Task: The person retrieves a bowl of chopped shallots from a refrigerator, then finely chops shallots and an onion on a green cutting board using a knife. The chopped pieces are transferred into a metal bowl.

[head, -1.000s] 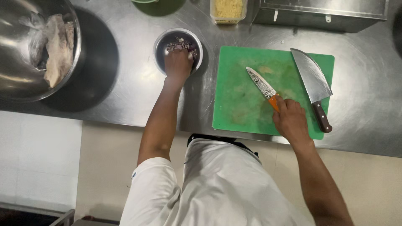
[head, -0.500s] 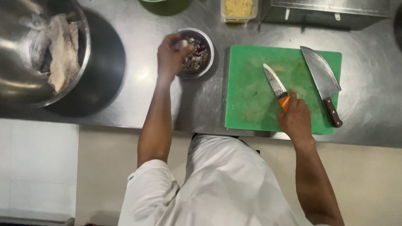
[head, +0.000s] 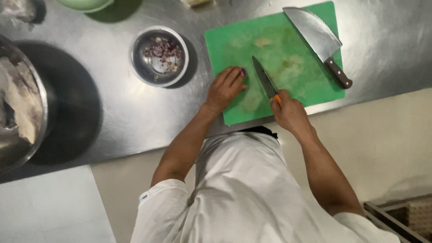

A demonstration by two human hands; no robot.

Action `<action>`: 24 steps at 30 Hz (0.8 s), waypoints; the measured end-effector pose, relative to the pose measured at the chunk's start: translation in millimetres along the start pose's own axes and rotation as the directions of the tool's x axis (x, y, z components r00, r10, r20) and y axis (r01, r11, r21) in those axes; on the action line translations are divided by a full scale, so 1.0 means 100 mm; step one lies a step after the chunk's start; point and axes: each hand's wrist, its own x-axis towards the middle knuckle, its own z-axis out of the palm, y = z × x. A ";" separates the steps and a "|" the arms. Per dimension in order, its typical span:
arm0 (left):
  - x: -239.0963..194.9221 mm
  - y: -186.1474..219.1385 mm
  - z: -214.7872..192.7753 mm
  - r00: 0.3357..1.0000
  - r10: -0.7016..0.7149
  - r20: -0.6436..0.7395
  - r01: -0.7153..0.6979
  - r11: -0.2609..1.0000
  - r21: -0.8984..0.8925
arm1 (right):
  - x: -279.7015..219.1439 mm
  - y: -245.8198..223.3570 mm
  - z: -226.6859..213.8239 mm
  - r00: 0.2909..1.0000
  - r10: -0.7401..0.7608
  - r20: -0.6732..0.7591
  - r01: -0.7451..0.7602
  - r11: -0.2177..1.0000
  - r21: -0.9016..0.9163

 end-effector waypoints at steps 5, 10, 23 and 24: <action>0.01 0.06 -0.03 0.981 -0.190 -0.025 0.186 0.975 -0.124 | 0.01 0.06 -0.03 0.960 -0.274 -0.059 0.268 0.958 -0.100; 0.00 0.13 -0.01 0.951 -0.309 0.000 0.306 0.943 -0.132 | 0.00 -0.10 -0.04 0.927 -0.372 -0.042 0.358 0.913 -0.198; -0.01 0.15 0.10 0.945 -0.306 -0.114 0.293 0.949 -0.116 | 0.28 -0.15 0.07 0.850 -0.526 0.004 0.471 0.757 -0.454; -0.02 0.16 0.10 0.945 -0.308 -0.115 0.295 0.949 -0.112 | 0.31 -0.16 0.09 0.853 -0.523 0.001 0.470 0.765 -0.441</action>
